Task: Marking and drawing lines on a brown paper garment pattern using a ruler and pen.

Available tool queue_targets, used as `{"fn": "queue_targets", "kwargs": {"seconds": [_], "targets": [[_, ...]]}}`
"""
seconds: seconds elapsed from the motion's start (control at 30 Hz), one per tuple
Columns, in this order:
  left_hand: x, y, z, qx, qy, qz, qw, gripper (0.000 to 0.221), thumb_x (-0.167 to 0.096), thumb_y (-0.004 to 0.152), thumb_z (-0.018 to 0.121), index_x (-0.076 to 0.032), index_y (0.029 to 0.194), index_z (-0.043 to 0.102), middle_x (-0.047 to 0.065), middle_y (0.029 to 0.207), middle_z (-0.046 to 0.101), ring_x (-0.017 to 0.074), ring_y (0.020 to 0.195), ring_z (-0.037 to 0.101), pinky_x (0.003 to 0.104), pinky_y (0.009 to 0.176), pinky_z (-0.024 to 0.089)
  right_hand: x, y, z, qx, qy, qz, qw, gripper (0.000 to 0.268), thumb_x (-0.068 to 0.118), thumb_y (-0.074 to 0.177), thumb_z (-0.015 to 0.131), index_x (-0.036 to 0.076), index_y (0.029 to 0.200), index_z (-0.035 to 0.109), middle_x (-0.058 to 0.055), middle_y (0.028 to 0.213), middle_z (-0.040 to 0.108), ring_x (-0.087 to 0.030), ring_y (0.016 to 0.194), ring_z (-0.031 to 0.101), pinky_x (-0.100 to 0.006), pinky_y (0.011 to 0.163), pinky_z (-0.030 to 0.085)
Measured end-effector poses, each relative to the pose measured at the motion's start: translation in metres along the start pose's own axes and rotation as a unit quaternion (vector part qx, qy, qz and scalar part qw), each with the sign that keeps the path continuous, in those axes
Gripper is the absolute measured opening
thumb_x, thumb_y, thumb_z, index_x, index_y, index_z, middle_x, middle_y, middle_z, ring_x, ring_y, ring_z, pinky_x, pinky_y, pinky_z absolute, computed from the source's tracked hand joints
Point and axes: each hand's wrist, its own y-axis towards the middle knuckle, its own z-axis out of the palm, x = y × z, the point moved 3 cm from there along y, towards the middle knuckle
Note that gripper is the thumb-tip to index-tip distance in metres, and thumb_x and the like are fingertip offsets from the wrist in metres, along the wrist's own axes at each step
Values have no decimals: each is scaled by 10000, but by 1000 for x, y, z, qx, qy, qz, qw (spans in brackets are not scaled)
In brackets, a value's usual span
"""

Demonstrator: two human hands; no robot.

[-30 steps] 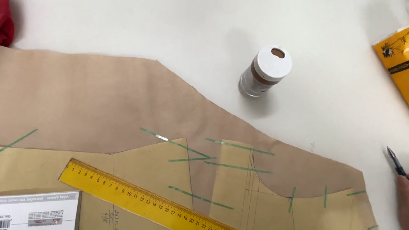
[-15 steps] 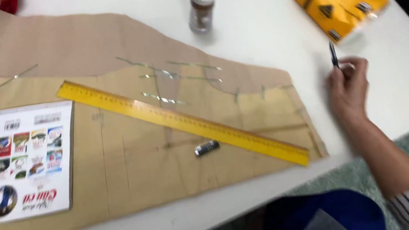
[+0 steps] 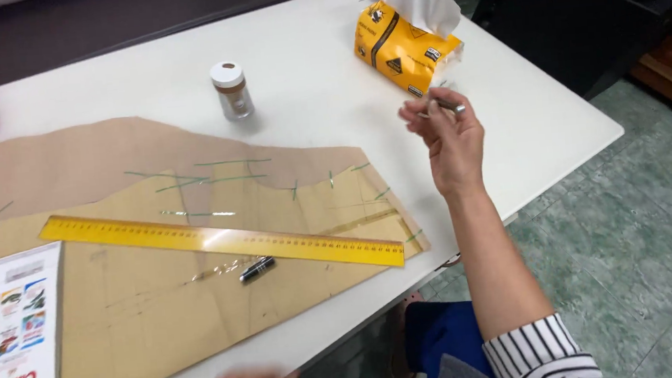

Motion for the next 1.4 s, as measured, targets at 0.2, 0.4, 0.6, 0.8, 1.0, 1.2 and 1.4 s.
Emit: {"fn": "queue_targets", "kwargs": {"seconds": [0.2,0.4,0.6,0.8,1.0,1.2,1.4], "targets": [[-25,230,-32,17,-92,37,995,298,-147,951,480,32,1156,602,174,1180,626,334,1029,575,451,847,480,-8,12,14,49,-198,69,976,292,247,997,471,-14,1062,583,-140,796,712,-226,660,708,-269,628,557],[-19,306,45,1,-51,43,998,370,52,739,526,84,1103,585,226,1201,571,362,1103,526,401,965,440,-39,18,12,47,-286,101,952,386,330,934,519,8,1075,677,-92,784,672,-154,652,650,-255,710,562],[-17,311,73,27,46,51,997,459,-11,751,530,128,1187,574,280,1276,551,347,1195,507,375,1061,389,-61,24,-1,70,-286,76,953,198,107,896,621,2,1062,649,-147,895,707,-205,778,724,-249,764,584],[-18,300,81,26,9,25,999,521,-32,823,471,113,1323,452,270,1411,442,390,1300,417,466,1072,346,-77,16,-1,79,-308,84,944,126,162,905,627,53,962,598,-78,796,667,-154,665,678,-223,671,549],[-23,299,76,30,3,14,999,536,-52,860,398,78,1380,400,283,1438,400,395,1347,364,485,1119,277,-80,16,17,150,-374,27,915,104,135,951,562,45,908,588,-33,820,585,-120,717,613,-219,625,490],[-24,299,76,8,-32,2,999,519,-67,841,470,80,1338,463,280,1380,454,419,1325,382,514,1124,272,-78,14,41,218,-422,-23,880,153,147,943,559,21,878,615,-22,828,592,-121,709,586,-232,672,488],[-26,298,81,59,-18,-19,998,474,-170,804,520,-1,1242,585,254,1438,414,419,1349,325,579,1133,192,-78,13,56,241,-446,22,862,140,150,930,562,52,843,608,18,755,561,-91,598,461,-233,607,419]]}}
